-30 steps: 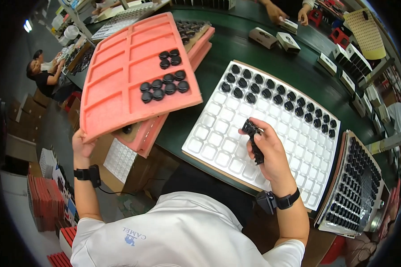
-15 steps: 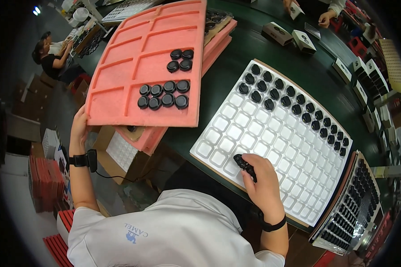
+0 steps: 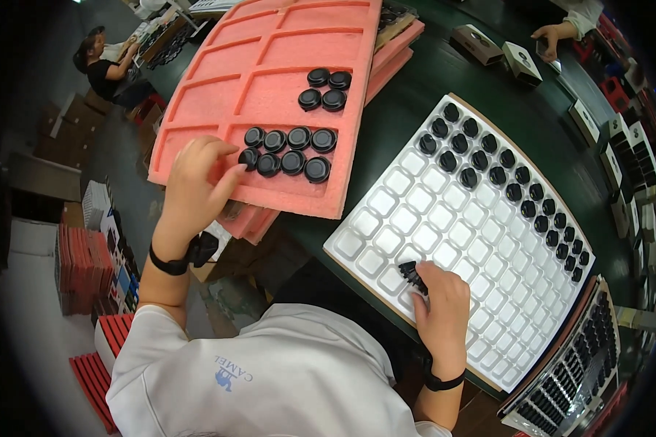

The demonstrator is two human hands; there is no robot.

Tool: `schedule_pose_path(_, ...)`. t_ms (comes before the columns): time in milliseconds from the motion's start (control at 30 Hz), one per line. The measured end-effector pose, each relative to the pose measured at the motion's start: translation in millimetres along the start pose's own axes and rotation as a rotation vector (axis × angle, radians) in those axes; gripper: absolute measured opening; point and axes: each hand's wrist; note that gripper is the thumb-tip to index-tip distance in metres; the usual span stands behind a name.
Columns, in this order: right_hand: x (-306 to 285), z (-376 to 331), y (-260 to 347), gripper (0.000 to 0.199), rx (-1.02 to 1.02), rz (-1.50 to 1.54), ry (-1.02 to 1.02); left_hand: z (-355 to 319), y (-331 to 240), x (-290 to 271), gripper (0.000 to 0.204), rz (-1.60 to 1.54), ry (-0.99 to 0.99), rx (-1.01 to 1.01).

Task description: The person picks up a black component from a pink foam tray, joins it with another component by hand, and places the assembled unit into a white plastic tray. This process is repeated throughout the video as the person works through the components on the tray.

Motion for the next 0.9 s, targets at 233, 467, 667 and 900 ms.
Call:
schedule_pose_path(233,-7,-15,-2,0.053,0.058,-0.031,-0.077,-5,0,16,0.021,0.053,-0.022,-0.011)
schedule_pose_path(467,-14,-31,-6,0.05,0.227,-0.057,-0.145,-13,-3,27,0.021,-0.208,-0.048,-0.218)
schedule_pose_path(667,-12,-30,-17,0.048,0.191,-0.011,-0.204,-38,-55,19,0.03,-0.924,-0.243,-0.214)
schedule_pose_path(900,-18,-44,-24,0.04,0.251,-0.042,-0.27,-53,-101,74,0.032,-1.227,0.431,-0.138)
Point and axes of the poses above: each hand's wrist, its own z-axis towards the middle knuckle, its own x-axis out of the palm, y = z × x, and after that the axes turned 12 degrees about -y, right-handed
